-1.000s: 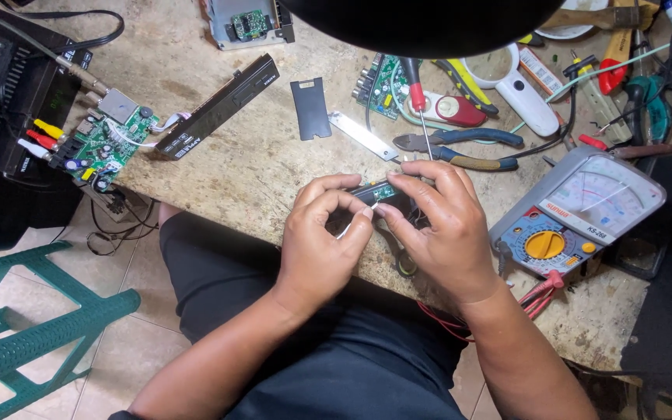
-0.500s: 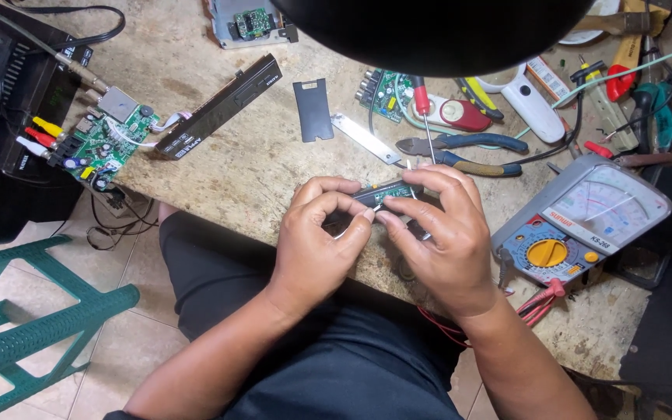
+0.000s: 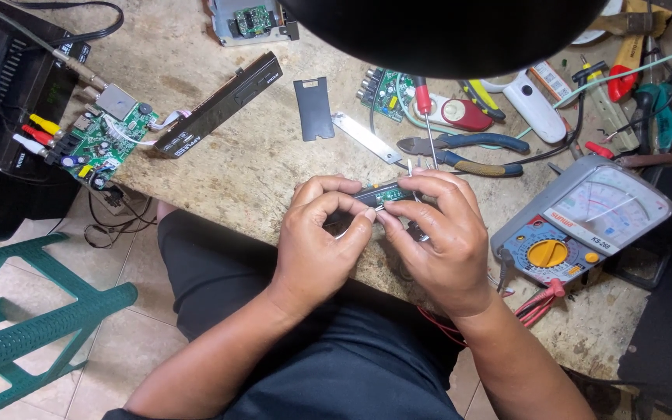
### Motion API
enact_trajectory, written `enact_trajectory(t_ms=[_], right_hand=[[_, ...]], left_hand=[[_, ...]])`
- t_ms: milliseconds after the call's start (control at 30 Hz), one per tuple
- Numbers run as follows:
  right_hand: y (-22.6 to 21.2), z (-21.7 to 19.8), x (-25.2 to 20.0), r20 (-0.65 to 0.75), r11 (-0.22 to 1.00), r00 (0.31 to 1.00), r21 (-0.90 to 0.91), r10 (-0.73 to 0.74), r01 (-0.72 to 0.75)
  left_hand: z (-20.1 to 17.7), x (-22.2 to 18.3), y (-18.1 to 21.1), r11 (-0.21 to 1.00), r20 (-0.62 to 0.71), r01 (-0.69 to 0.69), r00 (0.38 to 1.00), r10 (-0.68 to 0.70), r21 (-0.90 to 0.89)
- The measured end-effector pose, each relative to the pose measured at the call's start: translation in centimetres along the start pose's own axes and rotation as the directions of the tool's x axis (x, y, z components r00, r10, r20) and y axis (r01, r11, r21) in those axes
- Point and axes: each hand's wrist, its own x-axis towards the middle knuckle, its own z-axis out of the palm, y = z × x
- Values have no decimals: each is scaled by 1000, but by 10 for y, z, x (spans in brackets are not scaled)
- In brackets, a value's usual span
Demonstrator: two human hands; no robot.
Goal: Repairing electronic devices by disassembling a remote control and soldering wires to a circuit board.
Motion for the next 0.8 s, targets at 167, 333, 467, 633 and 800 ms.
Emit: enact_trajectory(t_ms=[167,333,467,633,800], right_hand=[[1,0,-1,6,1000,1000,-1,7,-7],[3,1,-1,19,1000,1000,-25,-6,7],[5,3,-3,20,999,1000,-50,-19,20],[6,4,-3,4,998,1000,-63,-23,23],[1,-7,-2,-19,999,1000,-47,-3,2]], left_hand=[[0,0,1,1000,-3,4,1000,-4,-3],[3,-3,-2,1000,-5,3,1000,-3,-2],[12,-9,-4,973,-89,-169,979,184,160],[17,-9,-4,968,-122,-190,970,211,162],[16,-2,-6,961,-134,-223,960,246,164]])
